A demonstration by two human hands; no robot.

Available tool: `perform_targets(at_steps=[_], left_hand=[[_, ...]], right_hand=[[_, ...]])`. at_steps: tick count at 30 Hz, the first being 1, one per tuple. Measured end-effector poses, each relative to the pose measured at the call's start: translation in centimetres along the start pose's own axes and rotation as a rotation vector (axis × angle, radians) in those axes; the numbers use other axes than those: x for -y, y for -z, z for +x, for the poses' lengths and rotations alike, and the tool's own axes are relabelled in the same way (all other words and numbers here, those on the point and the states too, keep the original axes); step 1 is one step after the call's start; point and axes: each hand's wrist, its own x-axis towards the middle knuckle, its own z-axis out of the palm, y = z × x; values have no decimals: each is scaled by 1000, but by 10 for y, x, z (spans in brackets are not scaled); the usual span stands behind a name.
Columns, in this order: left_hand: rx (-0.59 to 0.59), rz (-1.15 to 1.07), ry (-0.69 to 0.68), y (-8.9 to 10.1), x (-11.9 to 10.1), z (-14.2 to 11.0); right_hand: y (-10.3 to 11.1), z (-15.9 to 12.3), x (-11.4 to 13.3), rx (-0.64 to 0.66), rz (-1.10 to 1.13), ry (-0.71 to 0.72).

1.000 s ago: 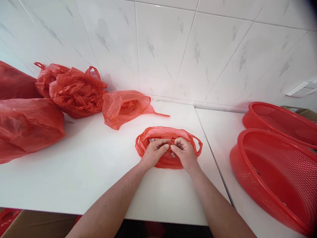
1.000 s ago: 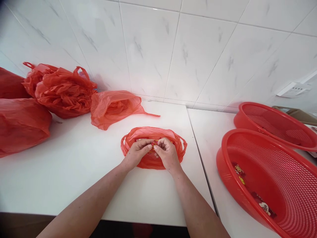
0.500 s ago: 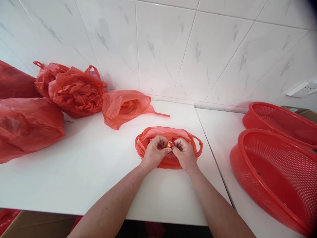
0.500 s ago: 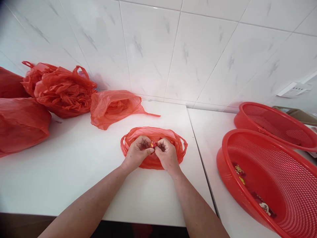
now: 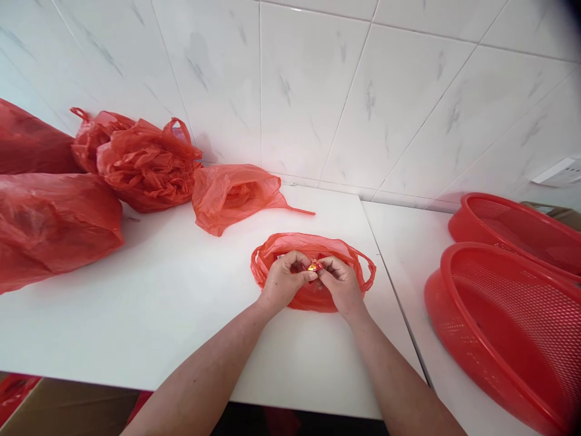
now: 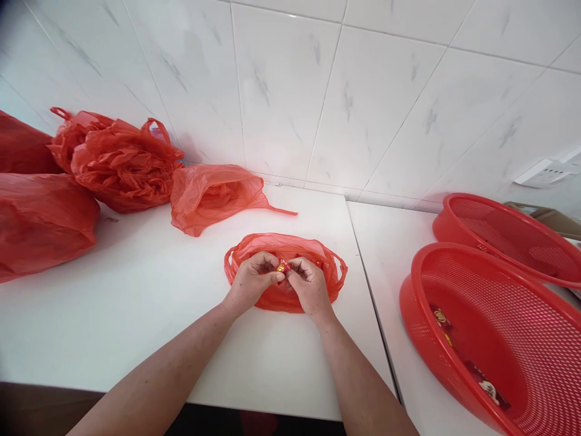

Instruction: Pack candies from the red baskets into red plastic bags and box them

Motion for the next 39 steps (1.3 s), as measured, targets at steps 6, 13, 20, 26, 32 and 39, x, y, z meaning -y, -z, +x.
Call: perform_targets(at_steps=[6, 13, 20, 26, 32, 39], left_hand=[[43, -141, 19, 3, -1, 3], [93, -111, -4, 6, -3, 3], [-26, 232, -102, 2, 1, 0], [-20, 637, -354, 5, 4, 3], [-36, 716, -362, 5, 3, 3], [-175, 549, -290, -2, 2, 2]], right_hand=[[3, 0, -2, 55, 2, 5], [2, -1, -2, 40, -32, -5], [1, -2, -3, -83, -225, 89], [2, 1, -10, -141, -448, 272], [-2, -1, -14, -170, -575, 404], [-5, -1, -7, -152, -433, 317]])
